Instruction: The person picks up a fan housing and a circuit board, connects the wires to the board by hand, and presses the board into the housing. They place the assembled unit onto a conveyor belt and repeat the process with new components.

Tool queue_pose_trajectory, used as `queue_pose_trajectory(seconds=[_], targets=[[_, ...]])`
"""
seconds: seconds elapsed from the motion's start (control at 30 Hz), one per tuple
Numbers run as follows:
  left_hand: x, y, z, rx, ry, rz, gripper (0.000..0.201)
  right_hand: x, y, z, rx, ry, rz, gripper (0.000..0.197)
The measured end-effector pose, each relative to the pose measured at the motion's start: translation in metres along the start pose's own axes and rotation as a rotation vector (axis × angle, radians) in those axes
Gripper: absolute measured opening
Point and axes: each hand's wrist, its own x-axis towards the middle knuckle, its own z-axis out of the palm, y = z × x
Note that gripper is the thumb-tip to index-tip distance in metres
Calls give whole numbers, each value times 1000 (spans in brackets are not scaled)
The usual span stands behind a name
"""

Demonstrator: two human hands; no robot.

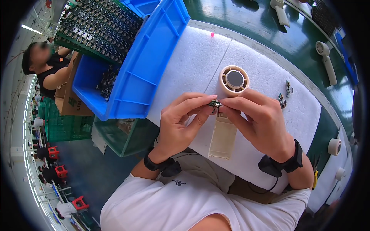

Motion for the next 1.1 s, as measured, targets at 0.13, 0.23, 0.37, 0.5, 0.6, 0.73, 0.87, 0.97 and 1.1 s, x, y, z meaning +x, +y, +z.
queue_pose_trajectory(seconds=[0.13, 0.23, 0.37, 0.5, 0.6, 0.73, 0.87, 0.97, 1.1], targets=[[-2, -1, 2, 56, 31, 61, 34, 0, -1, 1, -2, -3, -7, 11], [-3, -1, 3, 52, 67, 60, 35, 0, -4, -2, -8, -38, 6, 12], [-4, -3, 0, 231, 67, 136, 36, -1, -3, 0, -20, -28, 5, 16], [-2, 0, 0, 254, 77, 210, 39, 2, 3, 2, -74, 80, -159, 25], [-2, -3, 0, 179, 71, 198, 39, 4, -1, 4, -18, 124, -105, 29], [-1, -3, 0, 111, 55, 190, 39, 3, -1, 1, 35, 100, -91, 33], [-4, -2, -2, 108, 21, 190, 37, 0, -4, -1, 143, 62, -17, 32], [-7, -1, 1, 171, 37, 222, 36, 0, -10, -4, 236, 44, 90, 31], [-15, 4, 13, 351, 147, 310, 38, -3, -14, -2, 392, 35, 265, 29]])
